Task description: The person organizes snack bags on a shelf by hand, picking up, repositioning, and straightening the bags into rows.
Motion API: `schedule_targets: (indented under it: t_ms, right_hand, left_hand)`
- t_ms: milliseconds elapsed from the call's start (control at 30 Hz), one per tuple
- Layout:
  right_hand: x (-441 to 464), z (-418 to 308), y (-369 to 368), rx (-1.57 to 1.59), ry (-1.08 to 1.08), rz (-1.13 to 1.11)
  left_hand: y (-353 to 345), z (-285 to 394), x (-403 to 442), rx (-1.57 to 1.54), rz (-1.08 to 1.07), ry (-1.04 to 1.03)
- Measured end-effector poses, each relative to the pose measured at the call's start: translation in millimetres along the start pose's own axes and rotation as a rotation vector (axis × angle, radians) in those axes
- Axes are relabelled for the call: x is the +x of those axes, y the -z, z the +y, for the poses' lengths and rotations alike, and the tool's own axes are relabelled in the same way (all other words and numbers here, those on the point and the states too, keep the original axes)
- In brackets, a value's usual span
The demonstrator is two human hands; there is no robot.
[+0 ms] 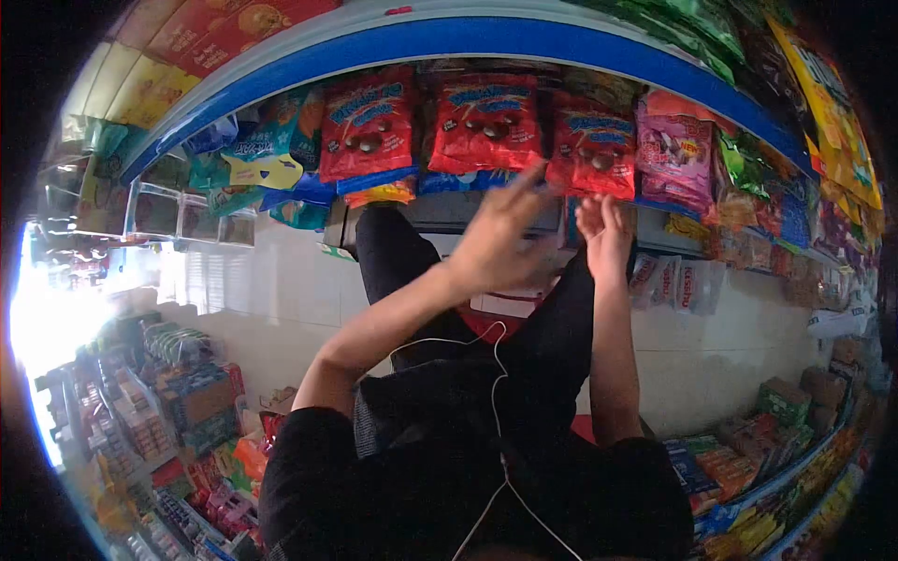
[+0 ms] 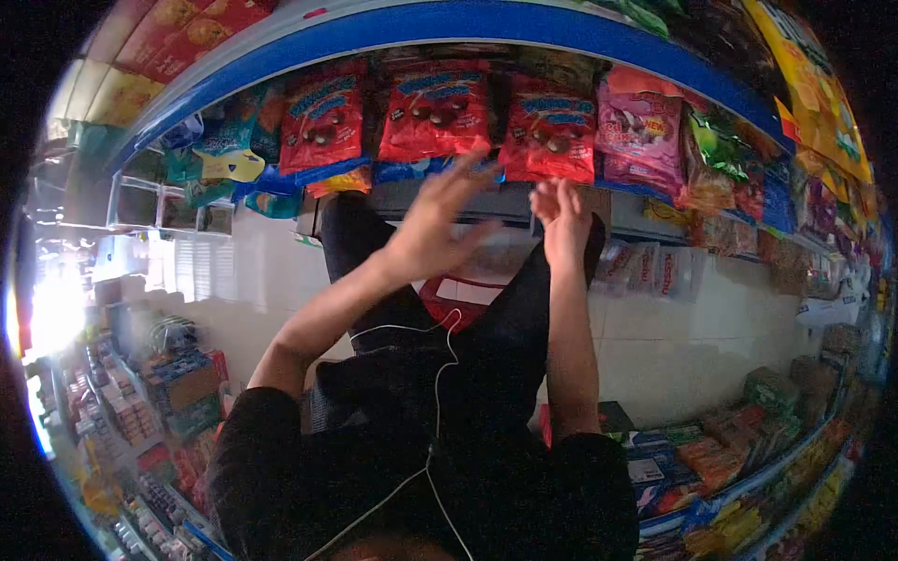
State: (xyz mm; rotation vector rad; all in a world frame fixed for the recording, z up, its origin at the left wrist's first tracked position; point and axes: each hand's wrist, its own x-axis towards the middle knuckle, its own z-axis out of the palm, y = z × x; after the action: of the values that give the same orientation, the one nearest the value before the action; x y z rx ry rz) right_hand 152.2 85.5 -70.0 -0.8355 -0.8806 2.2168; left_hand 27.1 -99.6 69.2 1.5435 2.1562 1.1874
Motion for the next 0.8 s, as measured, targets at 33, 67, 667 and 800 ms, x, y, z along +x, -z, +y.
schedule_targets:
  t_ms: [33,67,667,800]
  right_hand:
    - [-15,4,-3,-0.053,-0.063,-0.018]
    - [-24,9,-9,-0.106,-0.128,-0.037]
    - [16,9,-131,-1.227,0.67,-0.207]
    - [13,7,-129,-1.2,0.633,-0.206]
  left_hand:
    - [15,-7,-9,0.097,0.049,0.007]
    - [22,-34,-12,0.187,0.186,-0.004]
    - [33,-118,18,0.244,0.308,0.066]
    - [31,-104,20,0.225,0.345,0.06]
